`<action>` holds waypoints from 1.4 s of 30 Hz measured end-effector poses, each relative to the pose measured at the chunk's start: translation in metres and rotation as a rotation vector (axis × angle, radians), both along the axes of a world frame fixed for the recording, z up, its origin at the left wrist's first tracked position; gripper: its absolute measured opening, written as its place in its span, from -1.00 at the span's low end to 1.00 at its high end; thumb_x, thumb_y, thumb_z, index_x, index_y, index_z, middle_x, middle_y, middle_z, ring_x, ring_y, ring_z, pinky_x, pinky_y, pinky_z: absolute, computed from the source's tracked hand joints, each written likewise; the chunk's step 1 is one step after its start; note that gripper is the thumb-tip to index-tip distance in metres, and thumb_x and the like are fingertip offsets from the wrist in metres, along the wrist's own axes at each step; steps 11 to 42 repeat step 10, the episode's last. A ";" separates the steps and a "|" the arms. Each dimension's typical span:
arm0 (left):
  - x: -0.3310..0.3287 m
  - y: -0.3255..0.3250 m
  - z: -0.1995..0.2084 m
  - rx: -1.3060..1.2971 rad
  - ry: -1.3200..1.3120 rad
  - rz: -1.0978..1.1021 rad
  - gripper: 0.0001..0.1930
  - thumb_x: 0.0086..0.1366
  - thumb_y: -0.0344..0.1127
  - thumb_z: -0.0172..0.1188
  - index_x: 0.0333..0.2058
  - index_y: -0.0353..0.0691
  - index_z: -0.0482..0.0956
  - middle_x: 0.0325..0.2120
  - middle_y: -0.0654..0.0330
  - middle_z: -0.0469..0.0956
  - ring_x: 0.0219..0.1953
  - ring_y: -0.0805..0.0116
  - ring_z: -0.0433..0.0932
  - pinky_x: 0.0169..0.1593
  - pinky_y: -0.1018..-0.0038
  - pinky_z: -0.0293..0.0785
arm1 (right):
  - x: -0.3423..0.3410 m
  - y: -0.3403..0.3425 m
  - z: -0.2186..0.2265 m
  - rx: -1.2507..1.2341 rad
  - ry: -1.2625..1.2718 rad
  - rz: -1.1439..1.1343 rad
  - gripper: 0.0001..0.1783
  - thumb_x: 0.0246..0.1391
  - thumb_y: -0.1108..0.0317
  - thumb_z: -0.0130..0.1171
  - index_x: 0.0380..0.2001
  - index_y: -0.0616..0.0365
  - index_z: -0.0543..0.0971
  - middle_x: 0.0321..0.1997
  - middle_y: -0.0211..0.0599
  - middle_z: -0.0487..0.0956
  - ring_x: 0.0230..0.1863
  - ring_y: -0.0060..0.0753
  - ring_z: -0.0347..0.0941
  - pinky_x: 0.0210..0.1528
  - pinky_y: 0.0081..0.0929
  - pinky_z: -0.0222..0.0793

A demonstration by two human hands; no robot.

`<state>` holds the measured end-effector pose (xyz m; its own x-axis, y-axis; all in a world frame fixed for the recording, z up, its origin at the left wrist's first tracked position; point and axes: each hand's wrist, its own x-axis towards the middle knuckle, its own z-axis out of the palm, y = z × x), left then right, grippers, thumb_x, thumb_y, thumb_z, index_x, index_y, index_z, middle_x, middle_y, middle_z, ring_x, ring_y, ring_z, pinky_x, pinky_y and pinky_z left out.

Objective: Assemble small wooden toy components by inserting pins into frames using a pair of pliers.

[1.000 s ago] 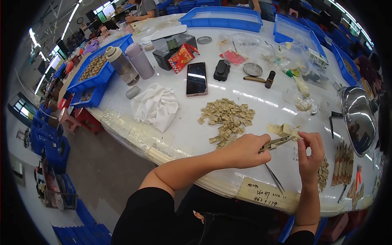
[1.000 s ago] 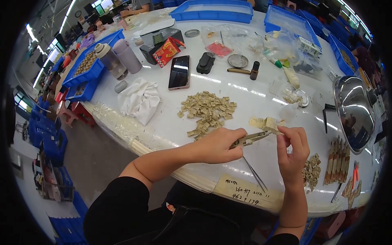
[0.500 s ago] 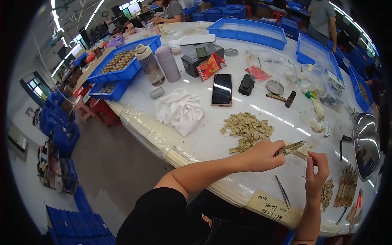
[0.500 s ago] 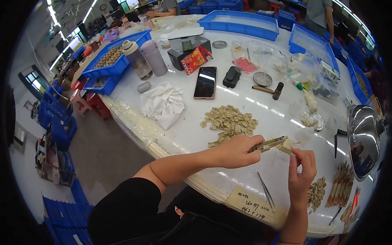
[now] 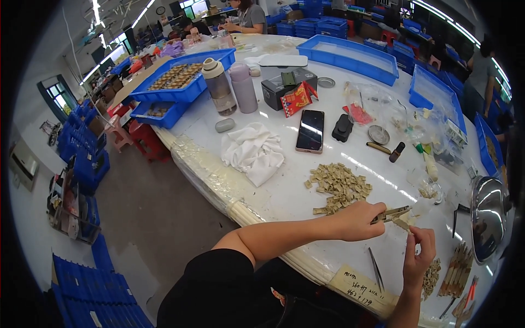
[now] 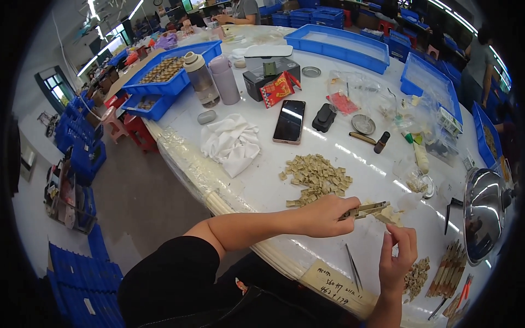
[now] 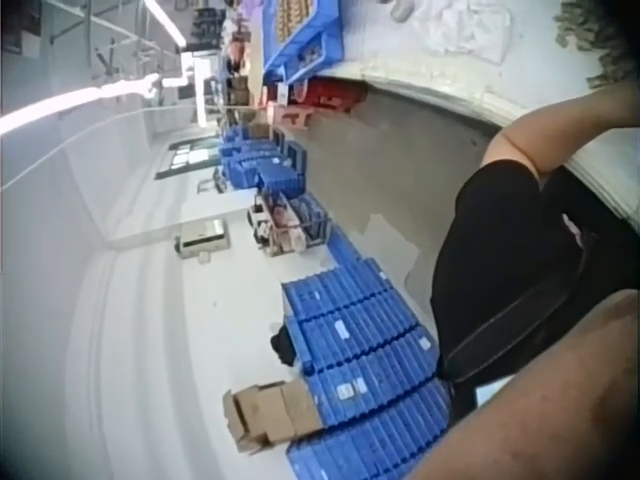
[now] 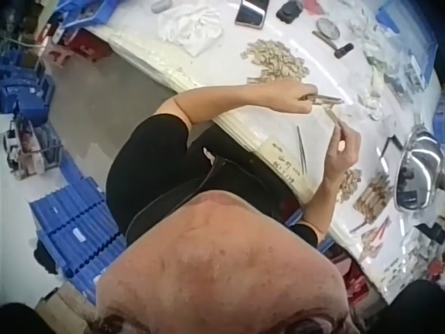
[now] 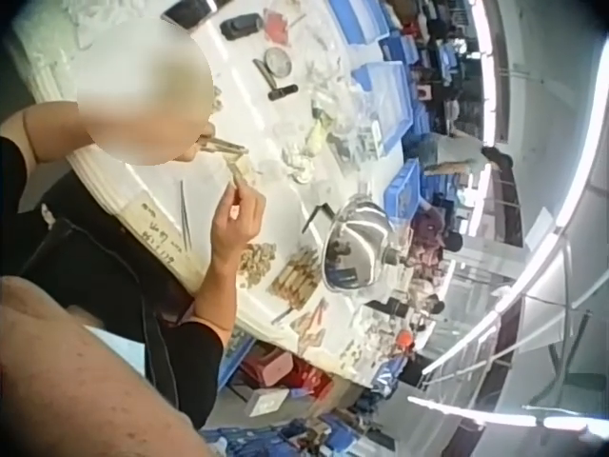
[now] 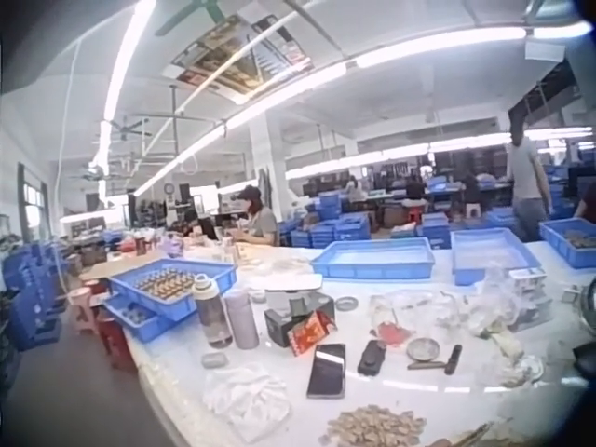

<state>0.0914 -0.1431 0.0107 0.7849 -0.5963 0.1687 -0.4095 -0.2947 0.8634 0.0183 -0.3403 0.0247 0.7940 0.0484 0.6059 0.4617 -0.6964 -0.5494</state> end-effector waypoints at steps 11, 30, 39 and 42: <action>0.006 0.043 0.045 -0.359 0.090 0.031 -0.75 0.07 -0.25 -0.05 -0.37 -0.34 0.39 -0.60 -0.01 0.50 -0.60 0.10 0.38 -0.45 0.32 0.34 | 0.038 0.034 0.001 0.022 0.167 -0.006 -0.84 -0.01 0.60 0.00 -0.32 0.23 0.51 -0.44 -0.34 0.39 -0.50 -0.52 0.23 -0.43 -0.66 0.21; 0.006 0.043 0.045 -0.359 0.090 0.031 -0.75 0.07 -0.25 -0.05 -0.37 -0.34 0.39 -0.60 -0.01 0.50 -0.60 0.10 0.38 -0.45 0.32 0.34 | 0.038 0.034 0.001 0.022 0.167 -0.006 -0.84 -0.01 0.60 0.00 -0.32 0.23 0.51 -0.44 -0.34 0.39 -0.50 -0.52 0.23 -0.43 -0.66 0.21; 0.006 0.043 0.045 -0.359 0.090 0.031 -0.75 0.07 -0.25 -0.05 -0.37 -0.34 0.39 -0.60 -0.01 0.50 -0.60 0.10 0.38 -0.45 0.32 0.34 | 0.038 0.034 0.001 0.022 0.167 -0.006 -0.84 -0.01 0.60 0.00 -0.32 0.23 0.51 -0.44 -0.34 0.39 -0.50 -0.52 0.23 -0.43 -0.66 0.21; 0.006 0.043 0.045 -0.359 0.090 0.031 -0.75 0.07 -0.25 -0.05 -0.37 -0.34 0.39 -0.60 -0.01 0.50 -0.60 0.10 0.38 -0.45 0.32 0.34 | 0.038 0.034 0.001 0.022 0.167 -0.006 -0.84 -0.01 0.60 0.00 -0.32 0.23 0.51 -0.44 -0.34 0.39 -0.50 -0.52 0.23 -0.43 -0.66 0.21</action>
